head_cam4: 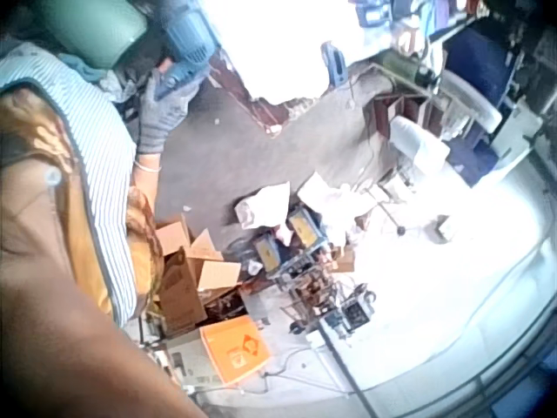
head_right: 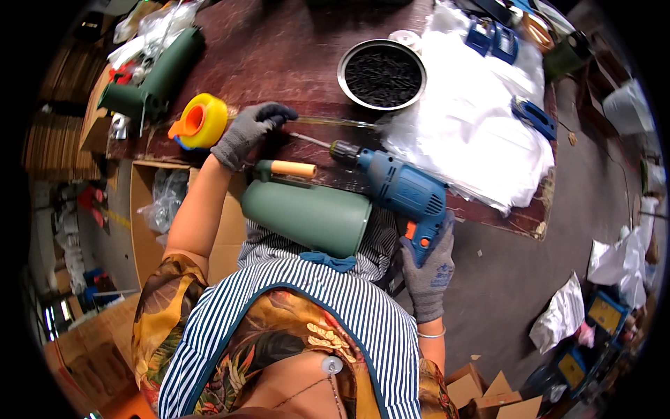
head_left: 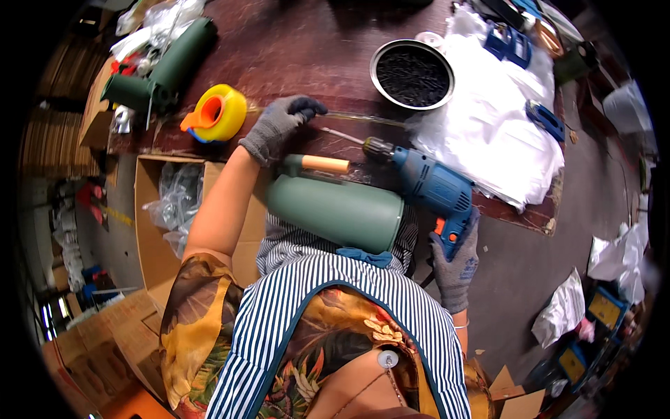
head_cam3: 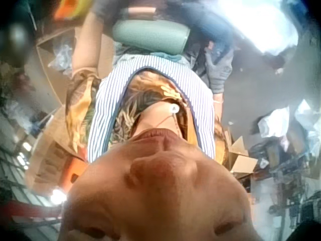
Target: The person uses a power drill to drive a screw into a wooden handle on a green flask, places the flask into a plastic bag and then into a cardboard box, and finally seals the box with tape.
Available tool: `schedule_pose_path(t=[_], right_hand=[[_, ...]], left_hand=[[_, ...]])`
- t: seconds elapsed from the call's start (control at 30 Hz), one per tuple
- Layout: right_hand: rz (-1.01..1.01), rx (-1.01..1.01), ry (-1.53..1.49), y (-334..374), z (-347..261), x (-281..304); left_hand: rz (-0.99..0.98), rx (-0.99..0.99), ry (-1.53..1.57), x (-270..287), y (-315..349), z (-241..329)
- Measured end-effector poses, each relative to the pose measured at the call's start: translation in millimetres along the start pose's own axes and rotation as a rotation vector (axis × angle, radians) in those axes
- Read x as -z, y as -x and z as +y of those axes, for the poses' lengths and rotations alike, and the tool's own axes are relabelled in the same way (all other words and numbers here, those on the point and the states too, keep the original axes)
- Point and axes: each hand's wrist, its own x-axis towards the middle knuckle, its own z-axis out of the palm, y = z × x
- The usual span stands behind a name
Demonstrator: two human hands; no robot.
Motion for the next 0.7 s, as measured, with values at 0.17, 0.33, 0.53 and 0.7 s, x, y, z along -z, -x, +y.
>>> schedule_pose_path(t=[0.17,0.33,0.53,0.7], right_hand=[[-0.038,-0.009,-0.028,-1,1,0],[-0.018,-0.007,-0.009,1,1,-3],[-0.022,-0.004,0.009,-1,-1,-2],[-0.025,0.033,0.045,-1,1,-1]], left_hand=[[-0.121,-0.087,-0.205,-5,10,-25],[-0.084,-0.012,-0.137,-13,12,-13],[0.030,-0.237,-0.365,-15,8,-26],[0.081,-0.546,-0.749,-12,0,-25]])
